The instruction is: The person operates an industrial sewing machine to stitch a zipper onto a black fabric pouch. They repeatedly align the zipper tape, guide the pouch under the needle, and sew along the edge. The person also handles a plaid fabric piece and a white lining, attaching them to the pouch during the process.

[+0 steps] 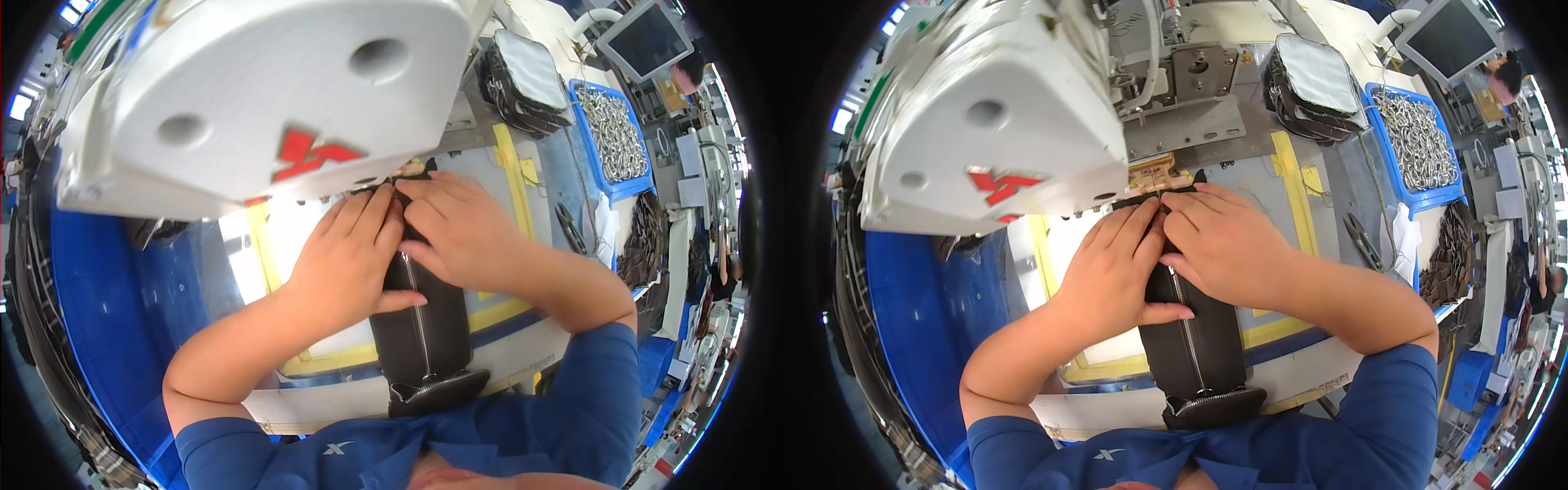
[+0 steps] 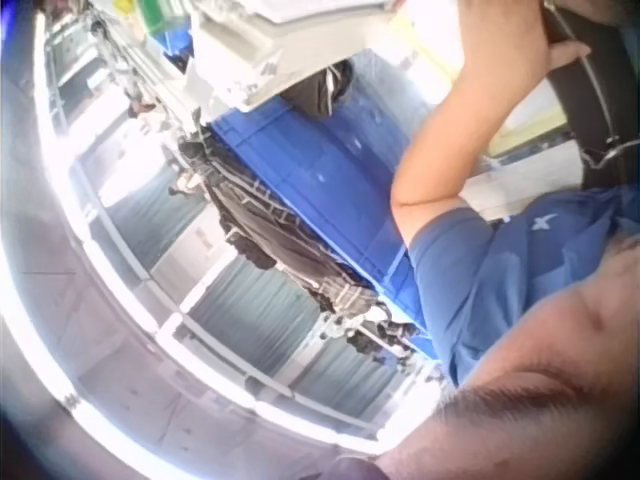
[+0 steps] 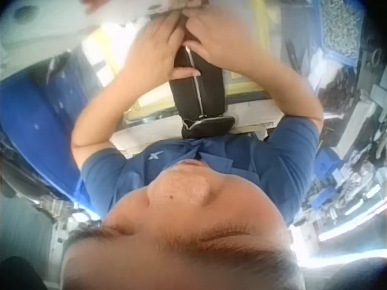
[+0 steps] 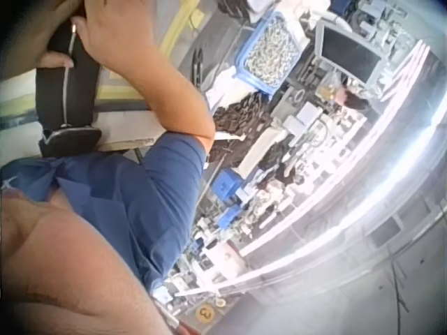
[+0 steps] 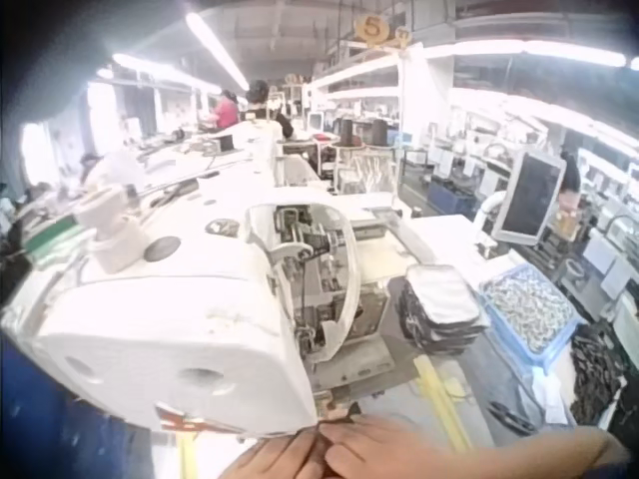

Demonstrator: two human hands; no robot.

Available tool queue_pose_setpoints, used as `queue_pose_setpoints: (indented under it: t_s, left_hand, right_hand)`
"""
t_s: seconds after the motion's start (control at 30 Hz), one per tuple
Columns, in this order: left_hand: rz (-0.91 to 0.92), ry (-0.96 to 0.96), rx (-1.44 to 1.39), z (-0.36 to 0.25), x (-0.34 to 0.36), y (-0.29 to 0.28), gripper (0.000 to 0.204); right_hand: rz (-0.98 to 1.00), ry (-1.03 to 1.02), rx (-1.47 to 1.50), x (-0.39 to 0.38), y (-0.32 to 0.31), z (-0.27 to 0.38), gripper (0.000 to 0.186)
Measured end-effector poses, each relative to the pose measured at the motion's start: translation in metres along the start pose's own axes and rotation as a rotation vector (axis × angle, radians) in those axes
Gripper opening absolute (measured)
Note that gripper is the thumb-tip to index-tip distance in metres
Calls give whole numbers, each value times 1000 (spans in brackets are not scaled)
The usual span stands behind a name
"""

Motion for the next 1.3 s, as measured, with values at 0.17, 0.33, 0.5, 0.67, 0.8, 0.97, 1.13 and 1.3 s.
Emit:
queue_pose_setpoints:
  t_s: [0.17, 0.33, 0.5, 0.67, 0.8, 0.97, 1.13, 1.3]
  left_hand:
    - [19, 9, -45, 0, 1, 3, 111]
    - [0, 17, -46, 0, 1, 3, 110]
    - [5, 16, -51, 0, 4, 3, 108]
    - [12, 9, -46, -1, 4, 0, 104]
    - [11, 8, -43, -2, 5, 1, 104]
    - [8, 26, -41, -3, 7, 1, 105]
    - [15, 8, -33, -3, 6, 0, 105]
    - [10, 3, -54, -4, 6, 1, 104]
  right_hand:
    - [71, 13, 60, 1, 5, -5, 49]
    - [119, 12, 84, 2, 3, -7, 55]
    - [118, -7, 69, 1, 1, -7, 60]
    - [145, 13, 109, 3, 1, -7, 60]
    - [106, -6, 101, 0, 2, -7, 59]
    - [102, -2, 100, -2, 3, -9, 60]
    - [108, -20, 102, 0, 1, -8, 60]
    - [124, -12, 118, 0, 1, -9, 60]
Point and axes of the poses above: each hand's wrist, its own x-axis towards the middle knuckle, its own y-axis out of the palm, z = x × y, the point moved 5 cm from there along x, towards the middle knuckle, and after that the axes turned 4 degrees about x, right-handed, at the moved point
